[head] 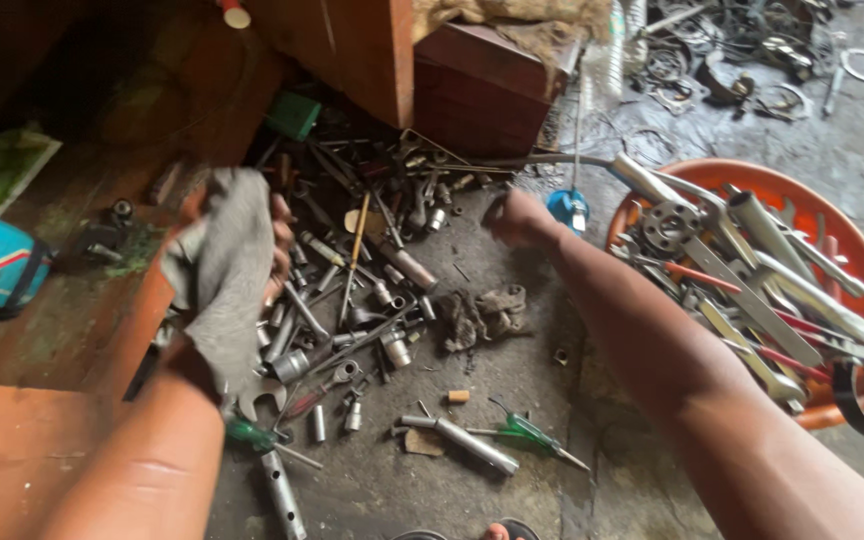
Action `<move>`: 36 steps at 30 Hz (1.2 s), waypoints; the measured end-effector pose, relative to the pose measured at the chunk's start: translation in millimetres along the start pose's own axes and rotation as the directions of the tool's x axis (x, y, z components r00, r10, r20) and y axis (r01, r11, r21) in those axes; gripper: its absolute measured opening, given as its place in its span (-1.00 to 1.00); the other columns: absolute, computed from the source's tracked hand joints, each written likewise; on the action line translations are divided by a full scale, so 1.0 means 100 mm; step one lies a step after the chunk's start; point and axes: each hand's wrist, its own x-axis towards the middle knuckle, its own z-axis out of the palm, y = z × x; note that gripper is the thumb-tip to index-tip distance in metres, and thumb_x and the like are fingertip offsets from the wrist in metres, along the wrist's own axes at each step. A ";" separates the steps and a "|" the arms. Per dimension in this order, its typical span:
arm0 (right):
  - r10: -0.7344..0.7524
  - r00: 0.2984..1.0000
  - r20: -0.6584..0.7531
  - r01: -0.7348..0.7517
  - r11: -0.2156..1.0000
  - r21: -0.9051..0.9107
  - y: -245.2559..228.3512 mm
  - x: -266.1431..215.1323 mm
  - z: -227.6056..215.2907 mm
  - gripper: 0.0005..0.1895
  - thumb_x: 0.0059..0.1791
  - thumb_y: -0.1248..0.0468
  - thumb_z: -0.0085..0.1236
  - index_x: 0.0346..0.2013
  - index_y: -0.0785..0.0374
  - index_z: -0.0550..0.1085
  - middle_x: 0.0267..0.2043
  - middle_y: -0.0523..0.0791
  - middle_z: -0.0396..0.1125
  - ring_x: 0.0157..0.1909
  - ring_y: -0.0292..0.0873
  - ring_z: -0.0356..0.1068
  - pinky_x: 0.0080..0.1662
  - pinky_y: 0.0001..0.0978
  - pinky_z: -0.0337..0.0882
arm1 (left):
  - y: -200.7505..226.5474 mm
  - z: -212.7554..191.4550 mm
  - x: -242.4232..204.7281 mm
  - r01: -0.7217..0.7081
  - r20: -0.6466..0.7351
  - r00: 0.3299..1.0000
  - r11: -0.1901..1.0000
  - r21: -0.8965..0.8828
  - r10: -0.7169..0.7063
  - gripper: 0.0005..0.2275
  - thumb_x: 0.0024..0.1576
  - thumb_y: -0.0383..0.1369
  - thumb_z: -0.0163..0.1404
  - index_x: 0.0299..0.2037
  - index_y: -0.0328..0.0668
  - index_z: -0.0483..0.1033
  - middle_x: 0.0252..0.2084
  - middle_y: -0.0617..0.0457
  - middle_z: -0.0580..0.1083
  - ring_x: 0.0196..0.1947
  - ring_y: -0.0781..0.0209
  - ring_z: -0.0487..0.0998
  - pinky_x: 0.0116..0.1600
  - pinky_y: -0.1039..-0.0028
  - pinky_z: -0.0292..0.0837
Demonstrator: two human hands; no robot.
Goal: The person cleans various metal tools, including wrenches and pliers, using a grey rag. They pick up each tool from a pile on the floor, wipe it thoroughly, and place it into an orange plastic basin. The process is repeated for multiple items in a cluttered workshop environment.
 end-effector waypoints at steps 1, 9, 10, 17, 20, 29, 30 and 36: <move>-0.032 0.999 0.007 0.033 0.988 -0.154 0.05 -0.01 0.10 -0.62 -0.04 0.07 0.28 0.02 0.10 0.55 -0.15 0.00 0.53 -0.17 -0.07 0.50 -0.15 -0.25 0.48 | -0.09 -0.04 -0.09 0.001 -0.008 1.000 1.000 -0.025 -0.002 -0.62 0.25 -0.09 0.00 -0.13 -0.36 0.57 -0.32 0.01 0.50 -0.39 0.25 0.51 -0.28 0.49 0.49; -0.039 0.999 0.027 0.047 0.894 -0.446 -0.63 -0.05 0.43 -0.25 -0.08 0.08 0.19 0.39 0.01 0.21 0.00 0.08 0.45 0.00 0.13 0.49 -0.03 -0.01 0.51 | -0.24 -0.70 0.48 0.224 -0.191 0.968 0.905 0.361 -0.163 -0.66 0.16 -0.15 0.03 -0.09 -0.32 0.56 -0.29 -0.01 0.52 -0.35 0.15 0.55 -0.22 0.43 0.54; -0.033 0.999 -0.010 0.026 0.907 -0.421 -0.70 -0.03 0.45 -0.19 -0.09 0.13 0.17 0.44 0.01 0.15 -0.03 0.09 0.46 -0.01 0.13 0.50 -0.04 -0.01 0.51 | -0.21 -0.77 0.53 0.304 -0.265 0.944 0.834 0.460 -0.198 -0.72 0.12 -0.20 0.06 -0.12 -0.24 0.56 -0.28 -0.01 0.54 -0.34 0.11 0.56 -0.22 0.40 0.53; 0.001 0.999 -0.053 -0.026 0.885 -0.466 -0.71 0.16 0.61 -0.63 -0.04 0.06 0.15 -0.05 0.20 0.61 -0.10 0.04 0.51 -0.07 0.04 0.54 -0.05 -0.09 0.54 | -0.24 -0.63 0.56 0.487 -0.355 0.847 0.845 0.221 -0.396 -0.73 -0.04 -0.38 -0.13 -0.17 -0.24 0.53 -0.19 -0.08 0.58 -0.16 0.00 0.59 0.01 0.19 0.53; 0.007 1.000 -0.021 -0.016 0.892 -0.451 -0.69 0.10 0.55 -0.68 0.04 0.07 0.06 -0.11 0.19 0.61 -0.20 0.02 0.53 -0.22 -0.03 0.56 -0.15 -0.09 0.56 | -0.33 -0.74 0.65 0.556 -0.544 0.758 0.793 0.250 -0.360 -0.75 -0.01 -0.31 -0.11 -0.15 -0.20 0.45 -0.15 -0.12 0.52 -0.17 -0.06 0.52 0.00 0.06 0.47; -0.110 0.983 0.148 0.049 0.928 0.370 -0.54 0.04 0.25 -0.33 -0.08 0.02 0.32 0.28 0.11 0.42 -0.07 -0.12 0.55 -0.34 -0.21 0.51 -0.29 -0.33 0.52 | -0.19 -0.70 0.38 0.120 -0.032 0.991 0.979 -0.167 -0.127 -0.69 0.06 -0.19 -0.08 -0.10 -0.23 0.40 -0.15 -0.10 0.47 -0.20 0.01 0.53 -0.09 0.20 0.50; -0.110 0.984 0.137 0.048 0.918 0.393 -0.61 -0.01 0.17 -0.34 -0.07 0.02 0.30 0.29 0.09 0.42 -0.09 -0.11 0.55 -0.34 -0.24 0.50 -0.29 -0.35 0.51 | -0.29 -0.59 0.37 0.081 -0.009 0.996 0.977 -0.198 -0.085 -0.69 0.07 -0.17 -0.08 -0.10 -0.22 0.40 -0.15 -0.09 0.47 -0.21 0.03 0.53 -0.10 0.22 0.50; -0.258 0.966 0.030 0.214 0.856 0.471 -0.97 -0.46 -0.32 -0.37 -0.05 0.11 0.28 0.34 0.04 0.43 -0.26 -0.04 0.49 -0.37 -0.33 0.42 -0.32 -0.40 0.44 | -0.48 -0.17 0.20 -0.012 0.044 0.999 0.953 -0.302 0.026 -0.66 0.11 -0.08 -0.07 -0.13 -0.18 0.41 -0.19 -0.03 0.46 -0.27 0.10 0.55 -0.19 0.32 0.51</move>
